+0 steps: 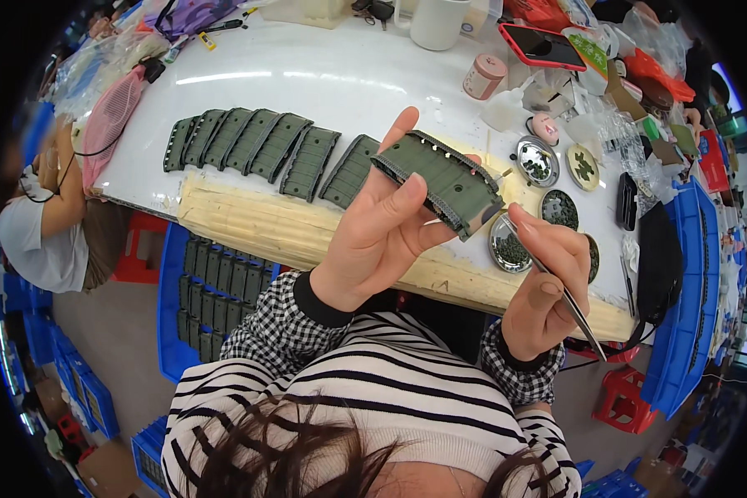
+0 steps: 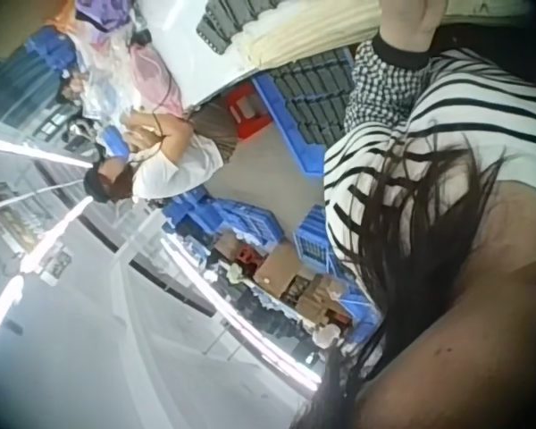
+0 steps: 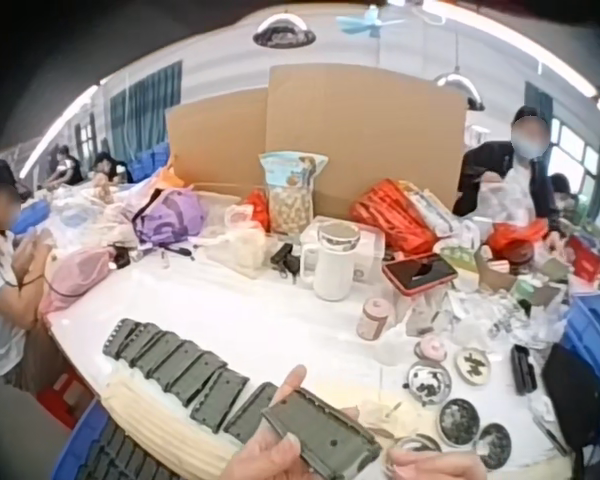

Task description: Assembling and finishing small green plastic toy model parts at a factory workbench.

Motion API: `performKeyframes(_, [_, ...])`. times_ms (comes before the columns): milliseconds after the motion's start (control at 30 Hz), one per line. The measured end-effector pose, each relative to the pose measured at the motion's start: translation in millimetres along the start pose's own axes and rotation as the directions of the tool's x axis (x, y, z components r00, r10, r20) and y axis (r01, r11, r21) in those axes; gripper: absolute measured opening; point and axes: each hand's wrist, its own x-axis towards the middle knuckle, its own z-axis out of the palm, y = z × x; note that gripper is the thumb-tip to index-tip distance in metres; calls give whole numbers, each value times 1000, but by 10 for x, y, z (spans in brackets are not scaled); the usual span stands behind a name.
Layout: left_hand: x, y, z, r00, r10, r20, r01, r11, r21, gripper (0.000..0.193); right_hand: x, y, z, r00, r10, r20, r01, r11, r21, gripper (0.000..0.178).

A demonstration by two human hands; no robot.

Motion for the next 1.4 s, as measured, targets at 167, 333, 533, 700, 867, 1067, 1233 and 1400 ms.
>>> performKeyframes(167, [-1,-23,-10,1000,-16,25,17,999,-41,64,23,25,2,999,-19,38,22,998,-59,41])
performKeyframes(333, [-2,-34,-32,999,-21,40,22,999,-47,66,21,37,-3,999,-20,42,22,998,-52,39])
performKeyframes(533, [5,-59,-29,999,-8,33,11,997,-78,66,43,62,-14,993,-93,73,98,993,-69,30])
performKeyframes(700, [-17,-63,-5,1000,-14,16,15,997,-76,64,68,48,-58,983,-131,130,145,984,-101,23])
performKeyframes(867, [-29,-77,6,1000,-14,-12,12,991,-136,64,85,62,-105,968,-161,194,184,977,-106,23])
performKeyframes(1067, [-53,-85,18,999,-22,-39,18,994,-103,62,92,67,-116,962,-139,234,169,979,-115,28])
performKeyframes(1233, [-64,-52,25,999,-6,-51,2,997,-75,67,96,33,-92,982,-100,162,121,984,-127,27])
performKeyframes(1400, [-86,97,-65,999,5,-36,-10,989,-149,69,321,55,-226,998,-54,-28,54,998,23,50])
